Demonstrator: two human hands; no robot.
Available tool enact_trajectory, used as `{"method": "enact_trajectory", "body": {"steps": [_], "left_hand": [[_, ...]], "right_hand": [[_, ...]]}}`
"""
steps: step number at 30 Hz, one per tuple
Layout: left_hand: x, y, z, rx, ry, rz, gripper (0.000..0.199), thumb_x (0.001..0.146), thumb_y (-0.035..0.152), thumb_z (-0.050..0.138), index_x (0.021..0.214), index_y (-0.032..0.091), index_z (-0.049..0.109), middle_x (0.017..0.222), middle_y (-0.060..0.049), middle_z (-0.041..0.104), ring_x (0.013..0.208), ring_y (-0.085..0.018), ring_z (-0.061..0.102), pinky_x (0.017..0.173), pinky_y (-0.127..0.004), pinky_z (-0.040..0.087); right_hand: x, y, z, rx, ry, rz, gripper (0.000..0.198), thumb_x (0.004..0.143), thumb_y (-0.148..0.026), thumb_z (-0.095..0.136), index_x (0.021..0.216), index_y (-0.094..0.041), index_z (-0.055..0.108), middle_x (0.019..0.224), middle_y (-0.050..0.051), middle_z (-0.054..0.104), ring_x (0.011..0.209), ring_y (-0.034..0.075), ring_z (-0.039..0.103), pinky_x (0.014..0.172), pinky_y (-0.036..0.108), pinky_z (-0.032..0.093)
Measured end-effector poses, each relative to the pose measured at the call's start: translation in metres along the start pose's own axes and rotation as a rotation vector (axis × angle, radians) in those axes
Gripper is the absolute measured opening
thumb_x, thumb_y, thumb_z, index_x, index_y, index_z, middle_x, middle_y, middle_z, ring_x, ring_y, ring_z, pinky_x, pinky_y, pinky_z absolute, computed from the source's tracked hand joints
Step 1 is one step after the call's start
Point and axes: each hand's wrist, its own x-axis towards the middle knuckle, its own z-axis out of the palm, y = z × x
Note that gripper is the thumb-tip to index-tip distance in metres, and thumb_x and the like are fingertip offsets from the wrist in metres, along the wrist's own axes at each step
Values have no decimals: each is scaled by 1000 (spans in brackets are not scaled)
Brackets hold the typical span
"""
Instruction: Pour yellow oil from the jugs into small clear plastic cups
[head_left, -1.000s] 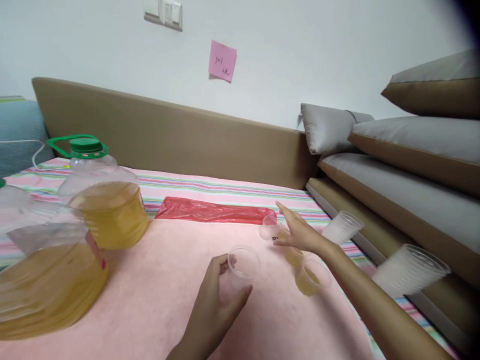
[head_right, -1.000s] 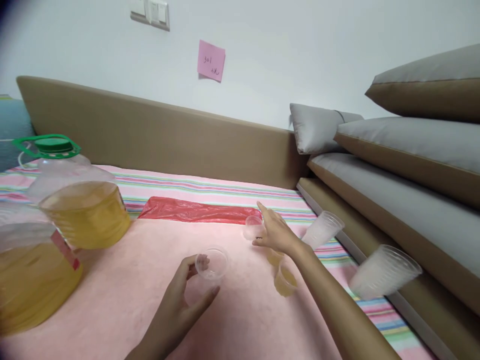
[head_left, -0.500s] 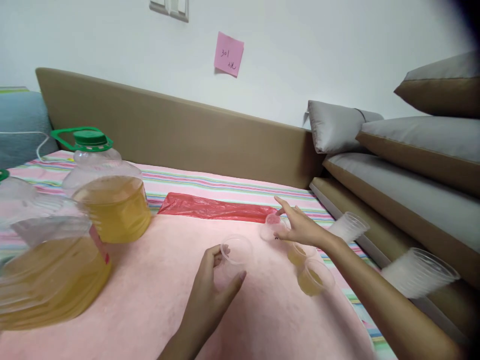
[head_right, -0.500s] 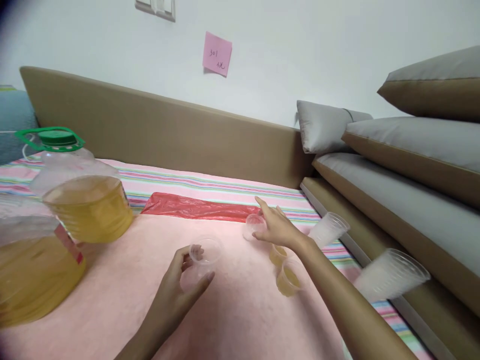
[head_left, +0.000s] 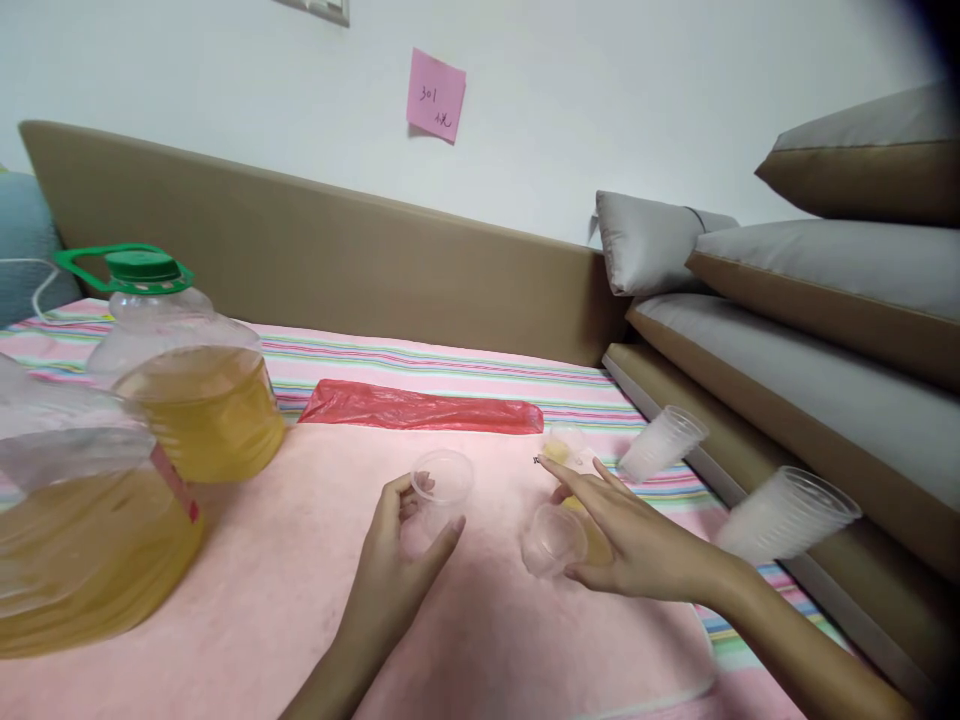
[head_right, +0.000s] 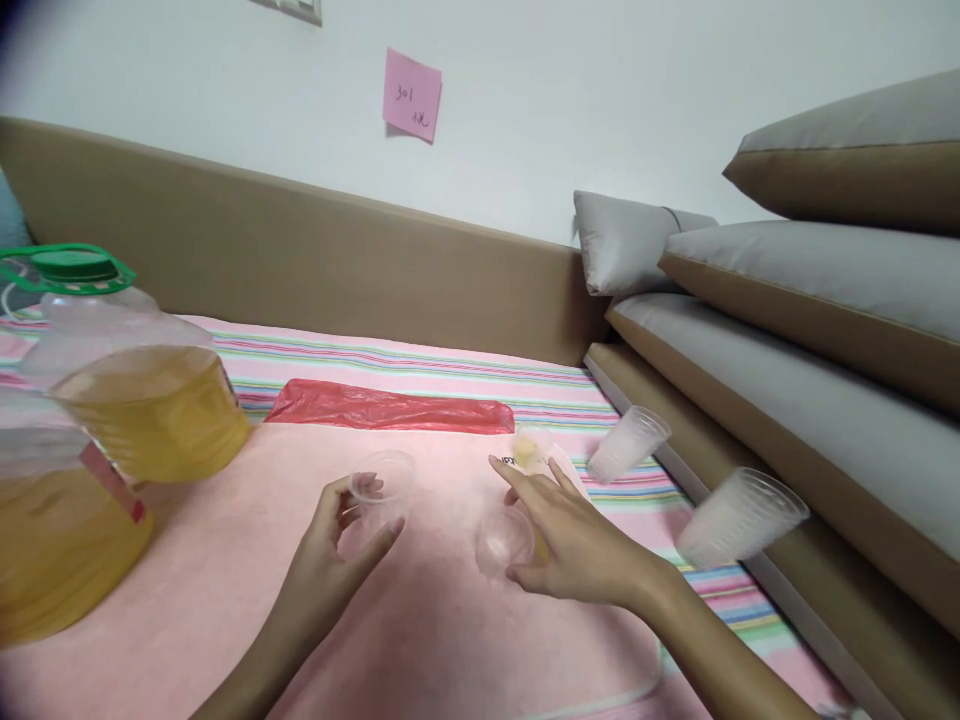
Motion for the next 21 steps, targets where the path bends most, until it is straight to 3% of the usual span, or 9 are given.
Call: {"method": "enact_trajectory", "body": {"steps": [3,7,13,16,19,21], "left_hand": [[1,-1,0,4,8,-7,53,86,55,73,126,27,52,133,-8,62,127,-30,61,111,-51,49],[2,0,-1,3,-4,-6,54,86,55,73,126,26,52,132,-9,63,125,-29,62,110,-50,50],[2,1,0,6,-20,-3,53,87,55,73,127,26,52,134,-8,62,126,-28,62,111,-49,50],[1,-2,0,3,-21,4,53,87,53,73,127,27,52,135,-8,62,128,-29,61,112,-49,50],[1,-4,0,14,-25,21,52,88,52,73,128,26,52,134,-8,63,129,-29,61,112,-49,50],[0,-4,0,29,-36,21,51,89,52,72,128,27,52,135,-8,62,129,-29,61,112,-49,49]], "right_hand": [[3,-2,0,32,-7,2,110,77,-31,73,169,-27,13,152,12,55,151,30,43,131,65,-5],[4,-5,-2,45,-31,28,115,77,-37,80,169,-30,13,151,10,56,156,33,33,131,65,-5],[2,-5,-5,3,-58,69,120,77,-43,84,170,-31,10,170,10,37,164,33,11,131,64,-4],[1,-2,-3,9,-58,64,123,76,-44,86,170,-35,7,176,8,24,163,35,11,131,65,-4],[1,2,-2,25,-49,44,126,73,-45,89,170,-34,8,174,10,30,162,38,16,130,69,-2],[0,2,-5,41,-27,6,124,76,-47,88,170,-37,7,173,9,32,159,37,28,130,70,-3]]}}
